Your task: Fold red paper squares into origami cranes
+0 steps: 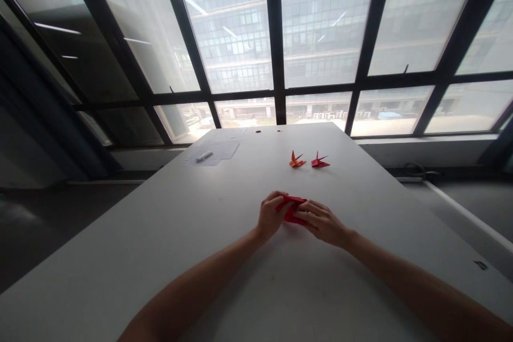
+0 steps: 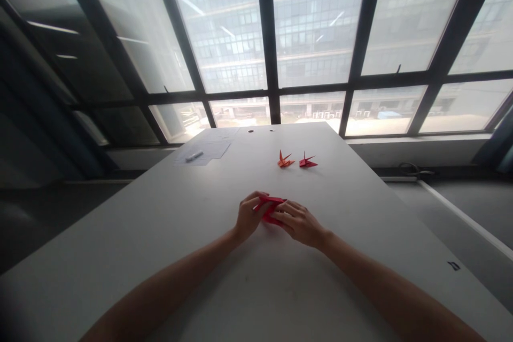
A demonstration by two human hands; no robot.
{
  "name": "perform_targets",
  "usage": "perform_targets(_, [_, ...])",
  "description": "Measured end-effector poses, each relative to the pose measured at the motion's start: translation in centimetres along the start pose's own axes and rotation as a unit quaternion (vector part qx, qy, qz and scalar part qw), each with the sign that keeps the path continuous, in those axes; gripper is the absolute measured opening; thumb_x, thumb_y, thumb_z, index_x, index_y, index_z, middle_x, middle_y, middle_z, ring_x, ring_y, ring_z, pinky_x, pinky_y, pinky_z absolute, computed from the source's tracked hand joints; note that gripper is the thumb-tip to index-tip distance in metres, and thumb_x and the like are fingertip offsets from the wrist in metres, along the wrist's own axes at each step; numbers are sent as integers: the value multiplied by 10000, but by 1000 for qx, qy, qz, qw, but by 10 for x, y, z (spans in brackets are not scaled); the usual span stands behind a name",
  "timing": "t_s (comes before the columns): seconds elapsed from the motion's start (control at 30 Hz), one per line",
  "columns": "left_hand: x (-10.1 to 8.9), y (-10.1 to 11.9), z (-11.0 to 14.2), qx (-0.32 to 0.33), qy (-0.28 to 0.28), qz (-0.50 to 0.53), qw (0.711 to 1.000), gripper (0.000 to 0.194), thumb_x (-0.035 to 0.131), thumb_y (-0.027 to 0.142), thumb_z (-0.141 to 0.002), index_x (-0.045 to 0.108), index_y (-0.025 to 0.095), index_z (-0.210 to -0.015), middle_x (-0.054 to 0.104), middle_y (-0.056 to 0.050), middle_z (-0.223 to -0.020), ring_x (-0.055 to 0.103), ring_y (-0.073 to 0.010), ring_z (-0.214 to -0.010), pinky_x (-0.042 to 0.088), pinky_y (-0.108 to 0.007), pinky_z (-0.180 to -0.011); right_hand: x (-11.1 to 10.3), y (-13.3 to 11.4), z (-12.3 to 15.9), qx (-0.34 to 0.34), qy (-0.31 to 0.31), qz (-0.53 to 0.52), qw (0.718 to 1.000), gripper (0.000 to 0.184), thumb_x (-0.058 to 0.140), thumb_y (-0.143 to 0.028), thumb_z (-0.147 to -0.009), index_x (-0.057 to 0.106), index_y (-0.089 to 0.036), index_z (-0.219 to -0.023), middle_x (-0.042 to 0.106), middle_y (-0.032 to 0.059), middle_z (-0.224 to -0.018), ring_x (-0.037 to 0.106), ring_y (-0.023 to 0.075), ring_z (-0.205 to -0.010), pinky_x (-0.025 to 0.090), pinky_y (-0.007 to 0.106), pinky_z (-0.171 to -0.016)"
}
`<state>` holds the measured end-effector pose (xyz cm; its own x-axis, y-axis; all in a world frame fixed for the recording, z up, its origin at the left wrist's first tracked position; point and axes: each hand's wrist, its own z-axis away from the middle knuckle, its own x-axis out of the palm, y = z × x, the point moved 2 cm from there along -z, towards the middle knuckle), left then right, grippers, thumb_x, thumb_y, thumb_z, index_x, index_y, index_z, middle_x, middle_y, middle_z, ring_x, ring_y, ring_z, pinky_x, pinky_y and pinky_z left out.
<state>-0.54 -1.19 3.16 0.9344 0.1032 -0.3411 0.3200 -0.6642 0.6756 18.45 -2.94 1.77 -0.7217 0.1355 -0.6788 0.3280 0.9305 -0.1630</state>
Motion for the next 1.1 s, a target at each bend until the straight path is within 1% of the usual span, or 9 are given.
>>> perform_targets(0.23, [-3,-10,-5,-134,109,48,984,430,612,428,-876,480,161,-566,473,27,-619,406,-100,-580,334,-215,-523,3,-5,-1,-77,-49,85,992,235,524,-124,-945,658,-220,-1113,697,81,-1108,616,212,-1055,516,390,-916])
perform_targets(0.5, [-4,-29,-6,-250,164,166,940,508,649,600,-801,509,156,-597,456,45,-525,373,-76,-477,295,-200,-447,-5,6,2,-27,-36,25,999,357,435,-62,-938,663,-228,-1157,705,91,-1106,616,219,-1020,519,394,-869])
perform_targets(0.57, [-3,-29,-6,-244,162,168,941,482,648,597,-806,590,144,-650,545,20,-560,451,-92,-493,342,-203,-457,-6,7,3,22,11,-56,998,374,398,-86,-950,656,-231,-1178,728,76,-991,649,201,-911,526,377,-828])
perform_targets(0.63, [-2,-28,-5,-233,148,163,947,460,636,586,-825,672,135,-741,648,-22,-645,545,-122,-549,403,-215,-491,-6,11,4,144,105,-132,975,316,400,-144,-956,684,-217,-1075,711,47,-817,650,178,-744,528,335,-728])
perform_targets(0.73, [1,-24,-4,-220,129,171,952,452,613,568,-854,726,130,-837,731,-85,-788,642,-165,-663,485,-246,-579,1,21,9,369,238,-179,881,173,525,-284,-904,660,-182,-868,645,24,-681,585,162,-574,477,286,-550])
perform_targets(0.8, [1,-22,-4,-218,132,190,948,456,612,566,-859,733,126,-854,745,-110,-839,672,-184,-714,519,-271,-631,9,26,9,443,224,-214,841,250,621,-383,-841,652,-160,-949,668,44,-741,584,165,-568,465,280,-513])
perform_targets(0.93, [2,-20,-4,-229,135,259,929,483,623,586,-845,730,118,-901,744,-129,-896,690,-200,-747,549,-305,-670,15,29,6,442,176,-185,860,649,752,-480,-718,592,-184,-1272,678,136,-1143,648,235,-838,532,341,-659])
perform_targets(1.03, [3,-22,-4,-240,116,287,920,499,640,603,-825,714,111,-861,732,-120,-846,669,-180,-689,537,-287,-632,15,27,2,414,140,-178,882,455,747,-475,-727,726,-204,-1092,723,111,-1059,648,264,-917,522,389,-788])
perform_targets(1.1, [5,-25,-3,-244,103,290,920,498,649,611,-811,694,116,-833,719,-104,-808,649,-168,-663,524,-276,-613,15,26,1,415,104,-268,863,332,711,-476,-767,771,-190,-926,751,93,-901,669,259,-856,516,378,-778])
